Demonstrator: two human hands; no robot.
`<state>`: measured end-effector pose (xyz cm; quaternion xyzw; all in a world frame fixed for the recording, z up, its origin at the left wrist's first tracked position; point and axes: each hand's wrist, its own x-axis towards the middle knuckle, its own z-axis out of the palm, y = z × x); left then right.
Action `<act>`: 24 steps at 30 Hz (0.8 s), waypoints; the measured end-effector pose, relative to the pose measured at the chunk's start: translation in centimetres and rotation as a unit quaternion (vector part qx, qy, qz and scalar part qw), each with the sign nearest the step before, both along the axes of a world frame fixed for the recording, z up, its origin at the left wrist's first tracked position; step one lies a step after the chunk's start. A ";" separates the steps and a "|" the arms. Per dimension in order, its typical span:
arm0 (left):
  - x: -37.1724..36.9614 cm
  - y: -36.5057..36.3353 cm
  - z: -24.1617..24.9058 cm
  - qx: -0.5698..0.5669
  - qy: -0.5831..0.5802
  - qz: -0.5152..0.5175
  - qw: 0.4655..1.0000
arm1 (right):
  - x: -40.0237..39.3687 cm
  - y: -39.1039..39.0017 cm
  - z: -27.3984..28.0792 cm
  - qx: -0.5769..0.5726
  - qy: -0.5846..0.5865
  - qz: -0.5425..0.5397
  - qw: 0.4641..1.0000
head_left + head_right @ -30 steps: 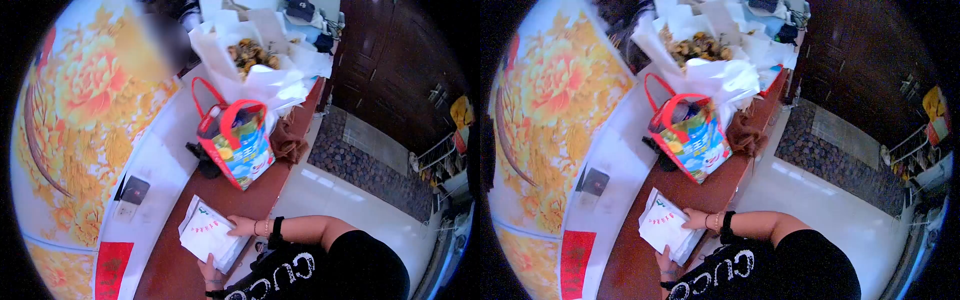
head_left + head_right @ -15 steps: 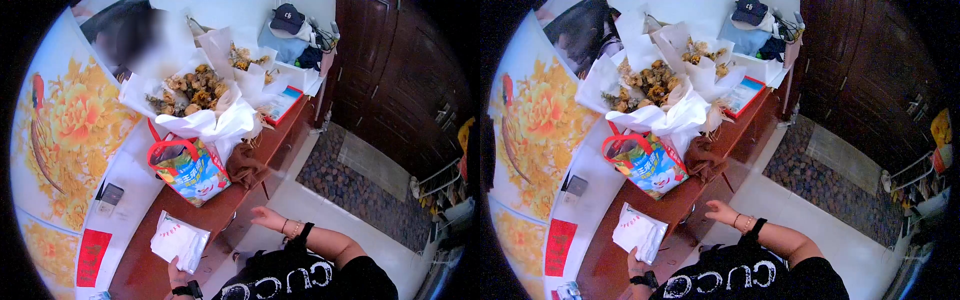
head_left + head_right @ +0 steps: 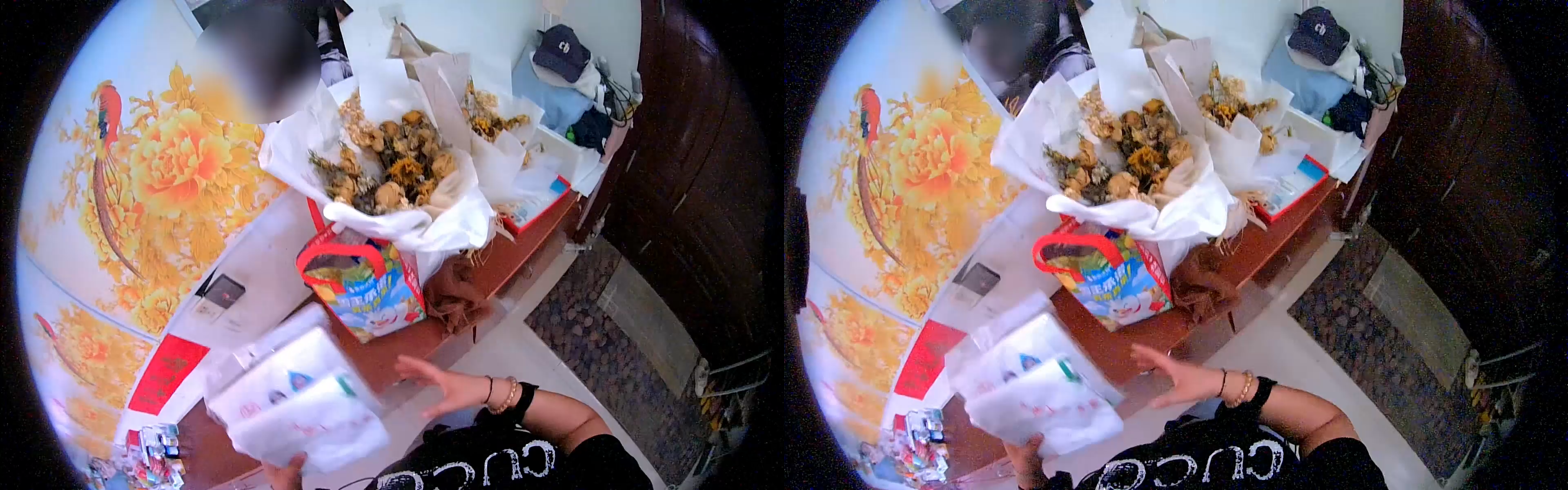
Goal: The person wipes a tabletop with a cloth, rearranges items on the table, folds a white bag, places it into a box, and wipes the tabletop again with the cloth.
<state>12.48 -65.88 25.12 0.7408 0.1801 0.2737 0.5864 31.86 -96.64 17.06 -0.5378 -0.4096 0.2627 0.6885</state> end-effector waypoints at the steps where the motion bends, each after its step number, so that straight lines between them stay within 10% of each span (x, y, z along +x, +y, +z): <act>1: 0.9 -2.0 0.9 0.071 -0.013 -0.035 0.997 | 0.1 0.2 0.5 0.018 -0.053 0.029 0.998; 6: 5.2 -5.3 0.8 0.225 -0.086 -0.306 0.921 | 1.3 -1.8 0.8 -0.033 -0.032 0.086 0.995; 8: 7.8 -6.5 0.2 0.237 -0.102 -0.399 0.880 | 2.0 -3.6 3.0 0.124 0.313 0.132 0.932; 10: 11.0 -10.2 1.6 0.202 -0.107 -0.470 0.853 | 1.4 -7.6 5.5 0.101 0.256 0.105 0.956; 16: 15.1 -22.9 2.7 0.174 -0.120 -0.442 0.872 | 1.8 -19.3 -4.5 0.111 0.434 -0.008 0.894; 18: 17.0 -26.3 -3.7 0.161 -0.009 -0.451 0.878 | 0.3 -24.3 -2.7 -0.004 0.060 -0.286 0.956; 21: 19.4 -36.5 -2.9 -0.010 0.108 -0.438 0.892 | -1.1 -32.7 -1.7 -0.093 -0.015 -0.398 0.912; 24: 22.8 -43.9 -6.6 -0.082 0.170 -0.489 0.851 | -1.5 -39.3 -4.7 -0.024 0.188 -0.432 0.882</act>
